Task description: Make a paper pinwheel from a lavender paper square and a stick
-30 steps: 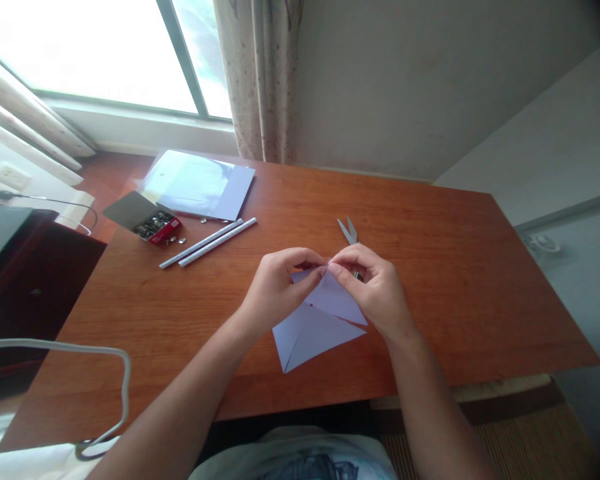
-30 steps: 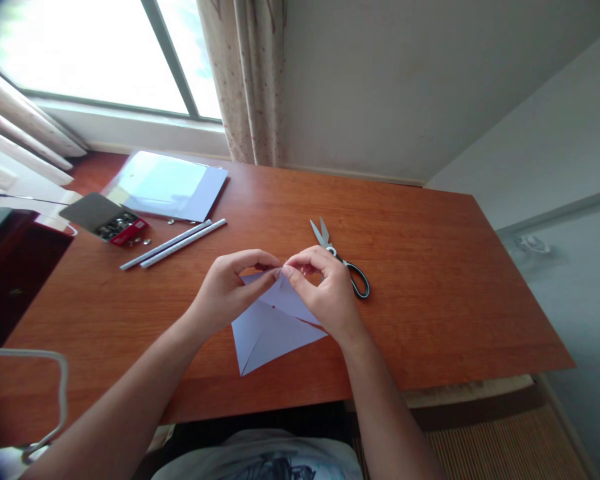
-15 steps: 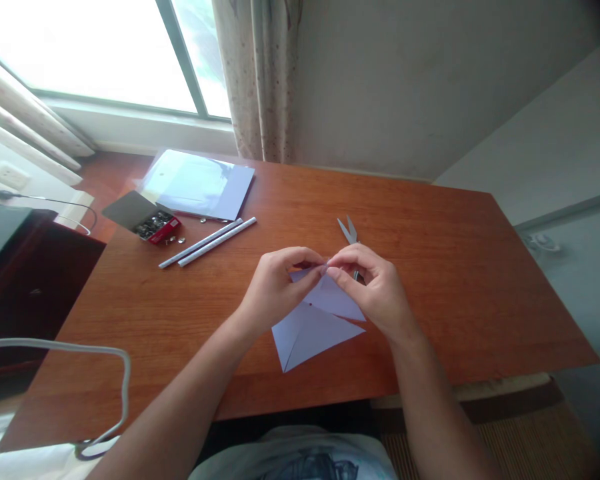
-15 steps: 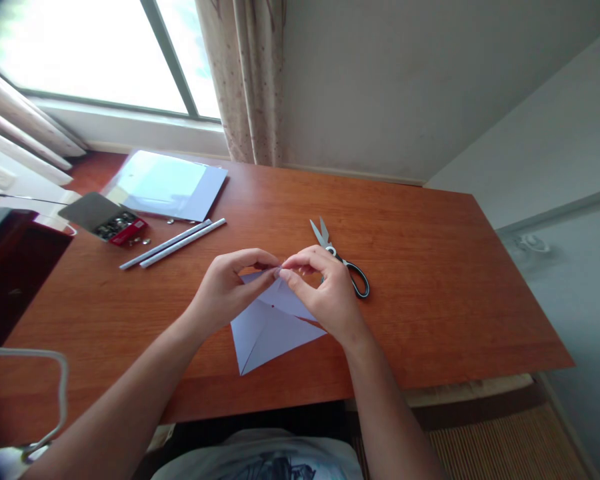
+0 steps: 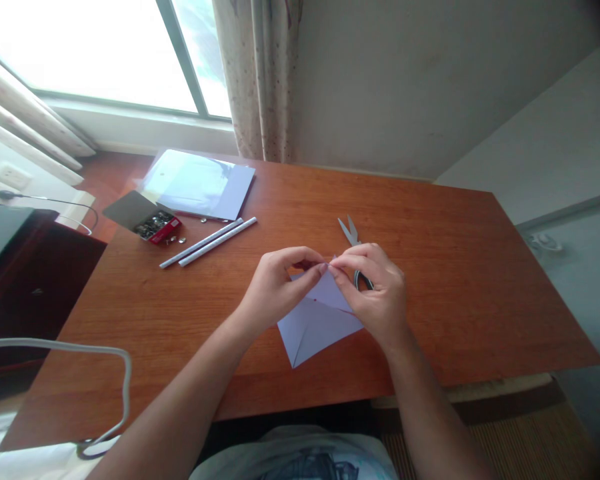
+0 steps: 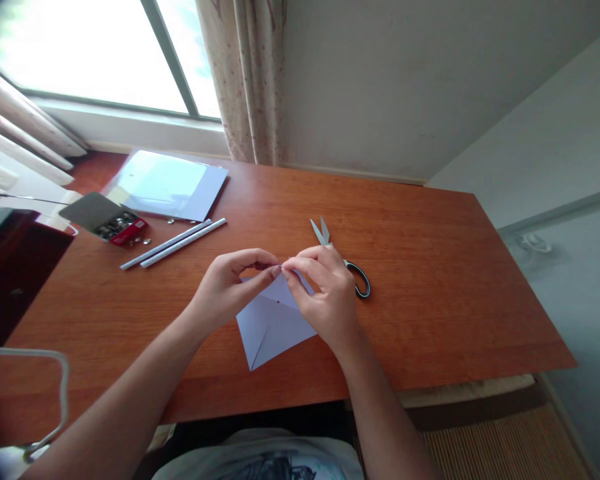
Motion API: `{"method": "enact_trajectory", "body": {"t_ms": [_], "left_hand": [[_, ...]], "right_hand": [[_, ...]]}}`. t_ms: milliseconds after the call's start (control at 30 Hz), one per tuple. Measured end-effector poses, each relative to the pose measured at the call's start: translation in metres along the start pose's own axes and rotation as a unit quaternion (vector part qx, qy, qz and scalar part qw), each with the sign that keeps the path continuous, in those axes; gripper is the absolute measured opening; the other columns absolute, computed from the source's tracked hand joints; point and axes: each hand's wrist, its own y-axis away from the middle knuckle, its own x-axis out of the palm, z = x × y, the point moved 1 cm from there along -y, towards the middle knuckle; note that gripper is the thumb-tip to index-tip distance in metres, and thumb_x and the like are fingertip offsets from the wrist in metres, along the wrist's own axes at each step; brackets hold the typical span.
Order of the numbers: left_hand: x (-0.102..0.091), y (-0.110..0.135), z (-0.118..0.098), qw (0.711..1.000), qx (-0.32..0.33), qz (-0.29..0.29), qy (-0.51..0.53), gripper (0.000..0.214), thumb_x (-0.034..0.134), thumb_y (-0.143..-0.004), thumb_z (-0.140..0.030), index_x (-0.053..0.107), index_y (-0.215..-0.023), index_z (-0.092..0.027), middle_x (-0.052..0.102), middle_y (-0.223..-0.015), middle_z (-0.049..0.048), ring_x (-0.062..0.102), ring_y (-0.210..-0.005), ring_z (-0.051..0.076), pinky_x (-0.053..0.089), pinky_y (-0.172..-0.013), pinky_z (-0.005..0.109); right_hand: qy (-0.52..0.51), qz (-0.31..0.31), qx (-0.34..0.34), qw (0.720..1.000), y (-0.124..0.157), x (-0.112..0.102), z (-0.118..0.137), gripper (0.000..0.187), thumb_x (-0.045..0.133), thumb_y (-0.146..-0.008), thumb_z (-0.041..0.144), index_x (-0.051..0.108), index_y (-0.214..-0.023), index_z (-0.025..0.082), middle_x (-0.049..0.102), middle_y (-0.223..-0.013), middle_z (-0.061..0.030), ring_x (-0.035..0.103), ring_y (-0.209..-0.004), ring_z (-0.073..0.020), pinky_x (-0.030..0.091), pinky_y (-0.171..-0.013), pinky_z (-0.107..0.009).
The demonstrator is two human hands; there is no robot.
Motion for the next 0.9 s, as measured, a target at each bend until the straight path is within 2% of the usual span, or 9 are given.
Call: {"method": "enact_trajectory", "body": {"t_ms": [167, 333, 633, 900], "left_hand": [[0.0002, -0.0007, -0.001, 0.999, -0.022, 0.005, 0.034, 0.014, 0.067, -0.09, -0.025, 0.074, -0.085, -0.014, 0.075, -0.082, 0.0034, 0.066, -0.078, 0.015, 0.05, -0.072, 0.022], [0.0, -0.0006, -0.0007, 0.997, -0.042, 0.007, 0.066, 0.014, 0.068, -0.088, -0.027, 0.074, -0.085, -0.014, 0.075, -0.082, 0.0042, 0.065, -0.078, 0.016, 0.049, -0.071, 0.024], [0.0002, -0.0006, -0.004, 0.993, -0.065, 0.008, 0.103, 0.017, 0.07, -0.087, -0.03, 0.075, -0.084, -0.014, 0.075, -0.082, 0.0048, 0.064, -0.077, 0.016, 0.049, -0.069, 0.024], [0.0005, -0.0003, -0.0044, 0.992, -0.061, 0.007, 0.109, 0.02, 0.074, -0.085, -0.034, 0.075, -0.085, -0.014, 0.076, -0.085, 0.0066, 0.066, -0.079, 0.017, 0.052, -0.069, 0.025]], "right_hand": [[0.064, -0.023, -0.06, 0.996, 0.0037, 0.0021, 0.0022, 0.011, 0.07, -0.09, 0.013, 0.075, -0.092, 0.022, 0.069, -0.083, -0.0052, 0.061, -0.083, -0.0208, 0.053, -0.076, -0.038], [0.098, -0.037, -0.085, 0.991, 0.0068, 0.0058, 0.0055, 0.013, 0.071, -0.09, 0.011, 0.076, -0.096, 0.022, 0.069, -0.082, -0.0054, 0.06, -0.08, -0.0206, 0.053, -0.076, -0.038], [0.1, -0.047, -0.081, 0.991, 0.0078, 0.0059, 0.0062, 0.015, 0.071, -0.09, 0.013, 0.076, -0.098, 0.023, 0.07, -0.083, -0.0045, 0.062, -0.081, -0.0207, 0.054, -0.076, -0.037], [0.084, -0.037, -0.068, 0.993, 0.0099, 0.0046, 0.0043, 0.025, 0.068, -0.091, 0.013, 0.076, -0.106, 0.03, 0.07, -0.085, -0.0041, 0.063, -0.083, -0.0224, 0.055, -0.076, -0.041]]}}
